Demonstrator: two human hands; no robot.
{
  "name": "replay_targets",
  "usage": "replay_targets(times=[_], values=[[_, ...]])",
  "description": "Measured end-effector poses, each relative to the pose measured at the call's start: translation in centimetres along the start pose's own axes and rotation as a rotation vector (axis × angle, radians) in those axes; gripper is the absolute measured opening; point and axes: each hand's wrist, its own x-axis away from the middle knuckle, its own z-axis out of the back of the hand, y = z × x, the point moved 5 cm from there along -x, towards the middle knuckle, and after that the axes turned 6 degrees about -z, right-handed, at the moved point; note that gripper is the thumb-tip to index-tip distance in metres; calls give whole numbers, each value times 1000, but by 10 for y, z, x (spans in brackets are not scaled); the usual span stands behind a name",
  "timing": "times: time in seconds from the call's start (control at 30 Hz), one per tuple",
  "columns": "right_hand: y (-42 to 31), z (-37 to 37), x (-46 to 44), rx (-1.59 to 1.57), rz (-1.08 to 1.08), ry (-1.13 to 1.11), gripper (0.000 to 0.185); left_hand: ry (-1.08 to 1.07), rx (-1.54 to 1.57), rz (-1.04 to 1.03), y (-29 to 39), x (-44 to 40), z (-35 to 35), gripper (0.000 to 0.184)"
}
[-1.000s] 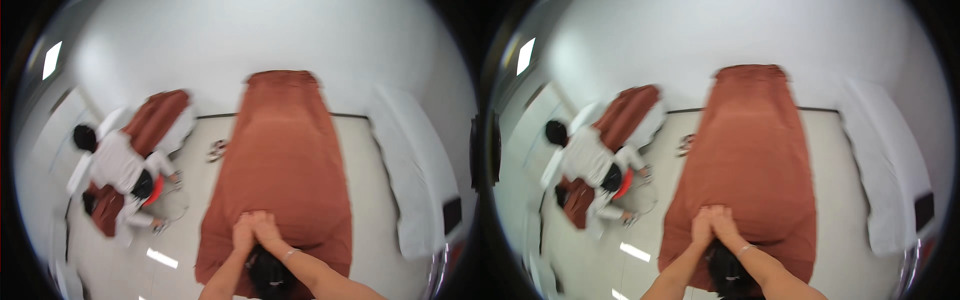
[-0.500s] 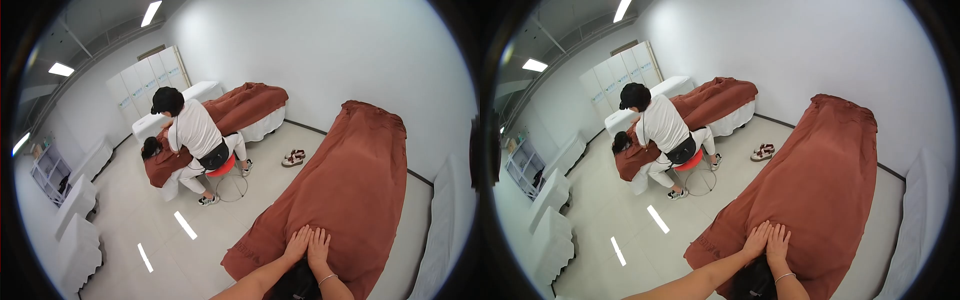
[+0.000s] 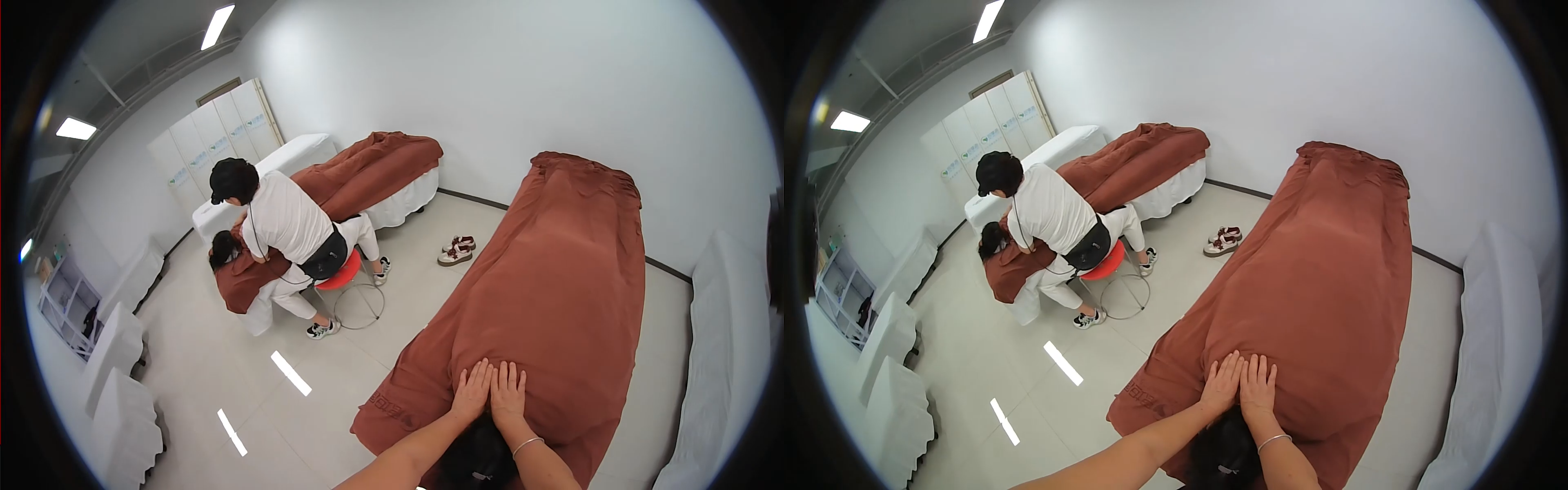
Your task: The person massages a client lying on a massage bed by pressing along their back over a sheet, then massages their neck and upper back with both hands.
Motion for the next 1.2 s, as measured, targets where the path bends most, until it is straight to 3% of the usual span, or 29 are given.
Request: replay_targets(times=[0.2,0.4,0.7,0.8,1.0,1.2], values=[[-6,-5,-5,112,-39,11,51,-68,4,-24,-10,-3,-11,69],[-2,3,3,-40,12,-44,49,19,192,-43,-10,8,-9,66],[-6,-4,-4,72,-67,62,47,20,-12,-42,-11,-2,-8,64],[-5,-4,-2,70,-5,35,47,38,117,-39,-16,3,-14,66],[3,1,3,-163,12,-26,48,-11,129,-58,-10,6,-3,64],[-3,-5,-1,46,-29,74,48,42,43,-30,-9,-2,-5,67]])
